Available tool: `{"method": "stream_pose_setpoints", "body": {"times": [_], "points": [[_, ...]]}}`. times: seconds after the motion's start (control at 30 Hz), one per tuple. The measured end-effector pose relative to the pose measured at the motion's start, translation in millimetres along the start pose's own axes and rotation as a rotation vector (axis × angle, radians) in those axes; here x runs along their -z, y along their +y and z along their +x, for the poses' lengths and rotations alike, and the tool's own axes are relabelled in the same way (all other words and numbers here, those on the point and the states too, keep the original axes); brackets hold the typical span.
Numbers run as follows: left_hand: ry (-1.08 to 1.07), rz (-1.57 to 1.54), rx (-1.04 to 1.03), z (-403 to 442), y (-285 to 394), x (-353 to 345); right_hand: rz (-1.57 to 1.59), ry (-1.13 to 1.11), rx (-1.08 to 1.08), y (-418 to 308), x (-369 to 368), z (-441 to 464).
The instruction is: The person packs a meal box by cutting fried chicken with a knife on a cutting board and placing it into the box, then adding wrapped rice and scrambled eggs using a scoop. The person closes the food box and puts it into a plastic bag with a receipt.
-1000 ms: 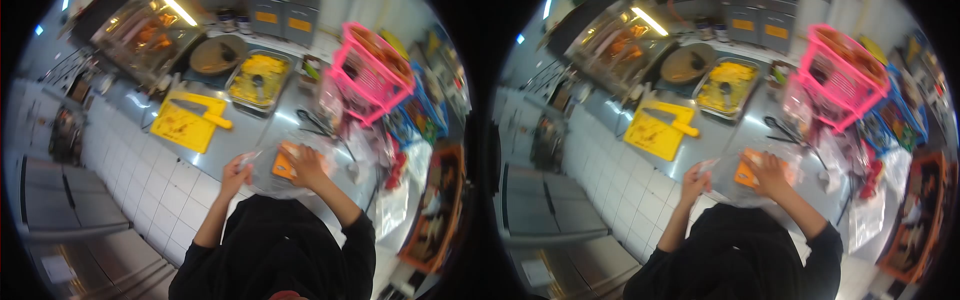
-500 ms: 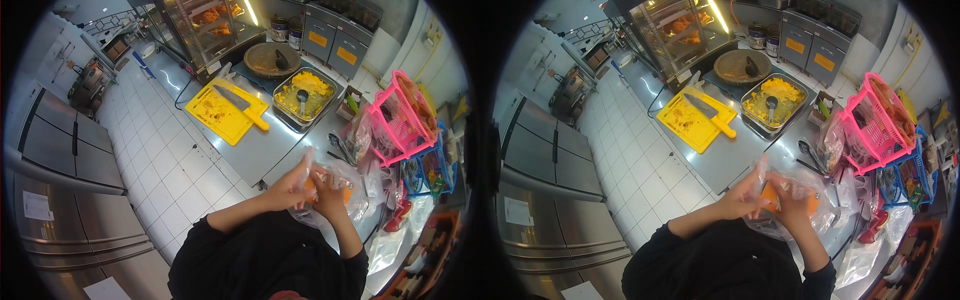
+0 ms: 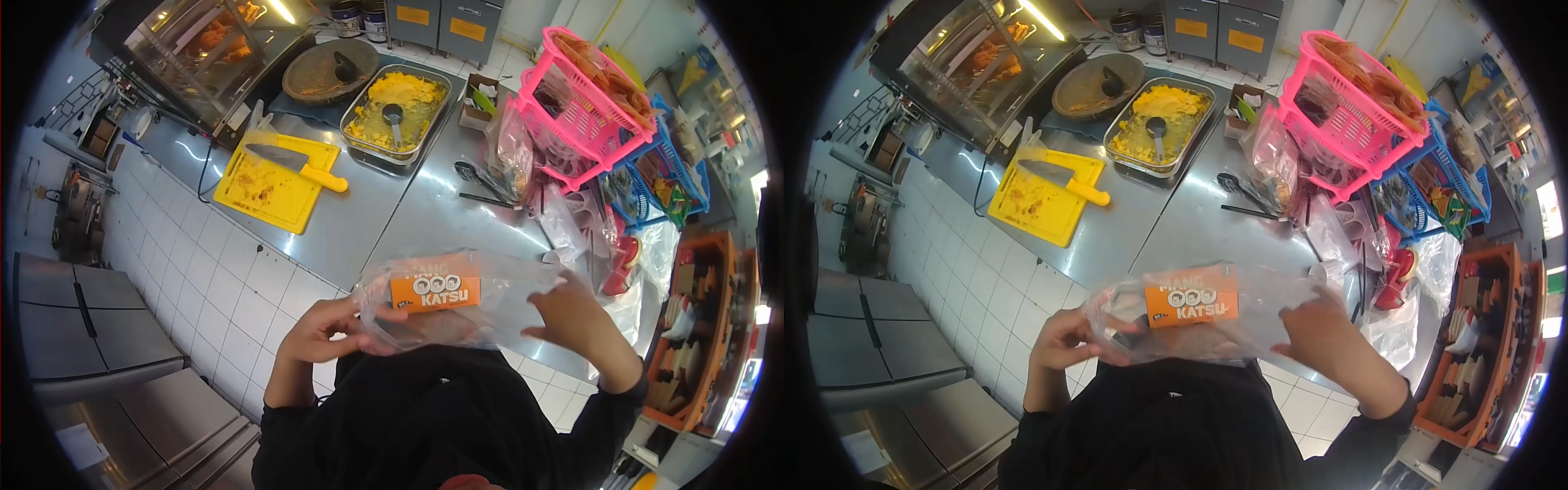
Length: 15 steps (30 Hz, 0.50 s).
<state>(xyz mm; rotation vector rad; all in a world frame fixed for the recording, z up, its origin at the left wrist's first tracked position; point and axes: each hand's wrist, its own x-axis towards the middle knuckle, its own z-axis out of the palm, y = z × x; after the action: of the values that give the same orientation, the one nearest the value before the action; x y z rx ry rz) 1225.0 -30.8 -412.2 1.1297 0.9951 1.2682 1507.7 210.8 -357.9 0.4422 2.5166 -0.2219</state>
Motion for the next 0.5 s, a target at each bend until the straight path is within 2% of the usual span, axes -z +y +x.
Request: {"method": "stream_pose_setpoints", "body": {"times": [0.1,0.13,0.17,0.2,0.23,0.27,0.3,0.33,0.37,0.4,0.43,0.5], "points": [[-0.094,0.08,-0.111,6.2,4.6,9.6,0.095,-0.086,0.08,-19.9,43.4,-29.5],[-0.144,0.113,-0.185,8.8,4.6,13.9,0.126,-0.266,0.232,-26.8,69.9,-33.0],[-0.156,0.111,-0.192,13.3,6.3,13.9,0.157,-0.446,0.385,-26.7,86.1,-32.1],[-0.11,0.134,-0.044,16.8,10.0,12.7,0.159,-0.443,0.373,-16.2,85.6,-28.7],[-0.063,0.156,0.106,19.9,11.7,11.3,0.455,-0.208,0.608,0.1,76.8,-23.7],[0.049,-0.056,0.292,27.0,9.7,4.2,0.746,0.043,0.833,15.8,66.1,-15.7],[0.044,-0.06,0.295,28.0,3.4,1.8,0.928,0.251,0.652,30.3,53.5,0.1],[-0.005,-0.057,0.249,26.9,-7.6,0.9,0.885,0.588,0.405,57.1,29.3,27.0],[-0.053,-0.052,0.201,25.2,-16.6,0.0,0.936,0.759,-0.016,75.8,17.4,61.1],[-0.045,0.041,0.079,21.4,-22.0,-3.0,0.769,0.843,-0.227,100.4,-5.8,92.8],[-0.047,0.04,0.076,23.2,-18.6,-2.5,0.592,0.912,-0.434,120.0,-31.6,118.5],[-0.162,0.328,-0.035,27.3,-5.1,-5.2,0.805,0.721,-0.167,124.7,-62.4,157.4]]}}
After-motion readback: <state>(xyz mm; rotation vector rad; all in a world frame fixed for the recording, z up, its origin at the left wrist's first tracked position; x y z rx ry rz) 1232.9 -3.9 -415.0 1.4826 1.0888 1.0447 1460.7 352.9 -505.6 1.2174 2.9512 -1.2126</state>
